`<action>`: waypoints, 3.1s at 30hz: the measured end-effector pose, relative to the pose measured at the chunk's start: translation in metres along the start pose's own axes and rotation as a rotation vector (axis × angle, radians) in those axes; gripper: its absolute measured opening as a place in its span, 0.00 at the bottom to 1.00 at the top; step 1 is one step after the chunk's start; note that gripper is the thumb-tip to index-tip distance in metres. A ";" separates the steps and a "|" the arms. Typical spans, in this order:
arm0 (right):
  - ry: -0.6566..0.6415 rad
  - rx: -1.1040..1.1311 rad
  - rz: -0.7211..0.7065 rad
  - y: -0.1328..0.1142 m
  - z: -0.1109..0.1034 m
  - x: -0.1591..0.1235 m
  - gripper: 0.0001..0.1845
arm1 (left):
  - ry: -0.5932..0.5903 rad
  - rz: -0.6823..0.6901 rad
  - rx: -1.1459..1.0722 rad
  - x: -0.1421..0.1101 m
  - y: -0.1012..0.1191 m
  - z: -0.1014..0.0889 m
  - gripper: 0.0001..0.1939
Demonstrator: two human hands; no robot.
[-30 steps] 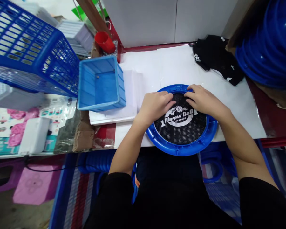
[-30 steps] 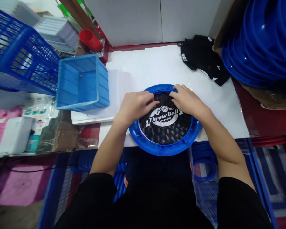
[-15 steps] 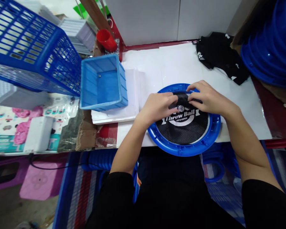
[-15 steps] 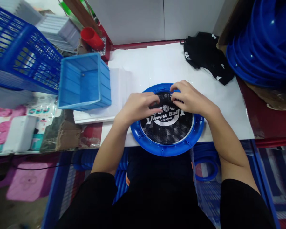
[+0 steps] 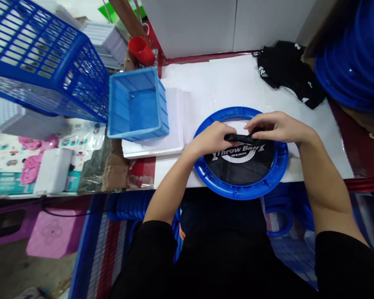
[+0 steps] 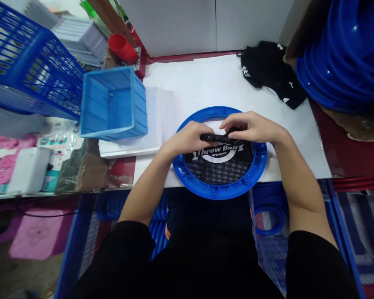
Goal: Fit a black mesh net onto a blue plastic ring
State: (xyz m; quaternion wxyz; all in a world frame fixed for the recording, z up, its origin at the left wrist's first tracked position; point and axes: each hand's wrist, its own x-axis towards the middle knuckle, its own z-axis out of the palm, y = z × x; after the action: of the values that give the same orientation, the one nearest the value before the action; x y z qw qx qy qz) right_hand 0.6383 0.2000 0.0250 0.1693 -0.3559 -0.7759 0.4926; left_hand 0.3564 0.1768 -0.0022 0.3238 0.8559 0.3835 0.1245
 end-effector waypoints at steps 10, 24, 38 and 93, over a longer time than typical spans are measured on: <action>0.009 -0.073 0.016 -0.001 -0.001 0.000 0.34 | -0.024 -0.161 -0.415 -0.004 -0.006 -0.009 0.16; -0.082 -0.202 0.040 0.007 -0.007 0.001 0.27 | 0.021 -0.179 -0.532 -0.008 -0.016 -0.013 0.31; -0.048 -0.155 -0.120 0.004 0.002 0.009 0.11 | 0.213 -0.061 -0.349 -0.010 0.000 -0.011 0.09; 0.245 -0.833 0.114 0.010 0.032 0.039 0.28 | 0.304 -0.203 0.392 0.016 -0.014 0.018 0.29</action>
State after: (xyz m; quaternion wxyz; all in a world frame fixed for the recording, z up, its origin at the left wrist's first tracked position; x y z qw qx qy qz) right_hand 0.5953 0.2100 -0.0020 0.0748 -0.4921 -0.8615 0.1003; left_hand 0.3673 0.1873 -0.0257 0.1011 0.8310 0.5283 0.1420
